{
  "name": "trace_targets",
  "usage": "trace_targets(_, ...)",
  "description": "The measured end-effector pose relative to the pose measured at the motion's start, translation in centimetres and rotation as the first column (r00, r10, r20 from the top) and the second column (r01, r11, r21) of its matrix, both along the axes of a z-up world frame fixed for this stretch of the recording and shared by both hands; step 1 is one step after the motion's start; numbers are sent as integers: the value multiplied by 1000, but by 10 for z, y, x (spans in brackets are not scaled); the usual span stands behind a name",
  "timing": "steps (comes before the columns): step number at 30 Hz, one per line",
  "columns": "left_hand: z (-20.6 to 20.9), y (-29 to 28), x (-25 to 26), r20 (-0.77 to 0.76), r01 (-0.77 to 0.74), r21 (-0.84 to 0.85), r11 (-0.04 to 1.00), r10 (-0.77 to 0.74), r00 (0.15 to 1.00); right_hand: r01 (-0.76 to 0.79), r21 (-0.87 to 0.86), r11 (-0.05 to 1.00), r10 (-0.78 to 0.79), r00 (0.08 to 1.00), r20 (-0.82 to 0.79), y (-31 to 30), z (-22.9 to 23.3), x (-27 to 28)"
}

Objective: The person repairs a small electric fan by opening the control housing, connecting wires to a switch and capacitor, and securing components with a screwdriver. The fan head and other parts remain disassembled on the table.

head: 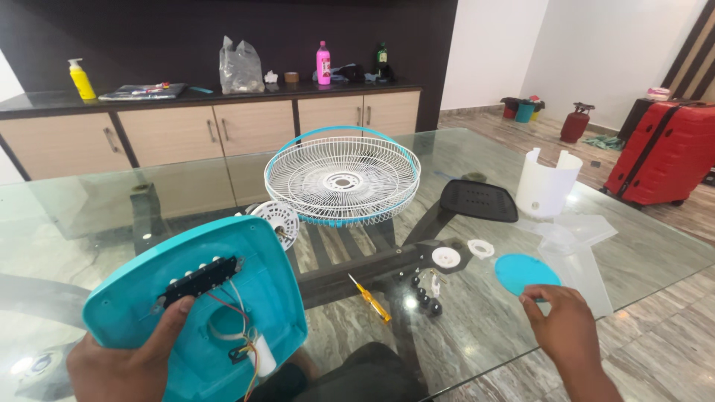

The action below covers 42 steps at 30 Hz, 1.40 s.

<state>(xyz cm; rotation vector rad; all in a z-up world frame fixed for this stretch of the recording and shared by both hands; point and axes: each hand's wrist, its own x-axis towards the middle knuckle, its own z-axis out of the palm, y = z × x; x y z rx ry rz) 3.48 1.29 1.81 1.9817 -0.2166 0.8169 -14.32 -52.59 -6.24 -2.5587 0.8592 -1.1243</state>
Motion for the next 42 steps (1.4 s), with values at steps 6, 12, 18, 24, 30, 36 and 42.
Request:
trace_targets(6, 1, -2, -5, 8, -43, 22, 999, 43, 999, -15, -169, 986, 18, 1000, 12, -9, -2, 10)
trace_targets(12, 3, -5, -8, 28, 3, -71, 997, -1, 1000, 16, -237, 971, 17, 991, 136, 19, -8, 0)
trace_targets(18, 3, -2, -6, -22, -37, 54, 998, 39, 999, -11, -58, 998, 12, 1000, 5, 54, -9, -11)
trace_targets(24, 8, -6, -11, 266, -86, 240, 967, 20, 964, -45, -10, 999, 43, 988, -150, 28, 6, 11)
trace_targets(30, 12, -13, -15, -16, 28, -150, 988, -31, 999, -95, -17, 995, 93, 991, -93, 14, 11, 44)
trace_targets(36, 12, -14, -14, 130, -31, 29, 999, 27, 991, -94, -27, 995, 89, 986, -139, 22, 13, 50)
trace_targets(42, 15, -15, -19, -22, 53, -201, 978, -59, 998, -90, -46, 995, 80, 980, -181, 16, 6, 51)
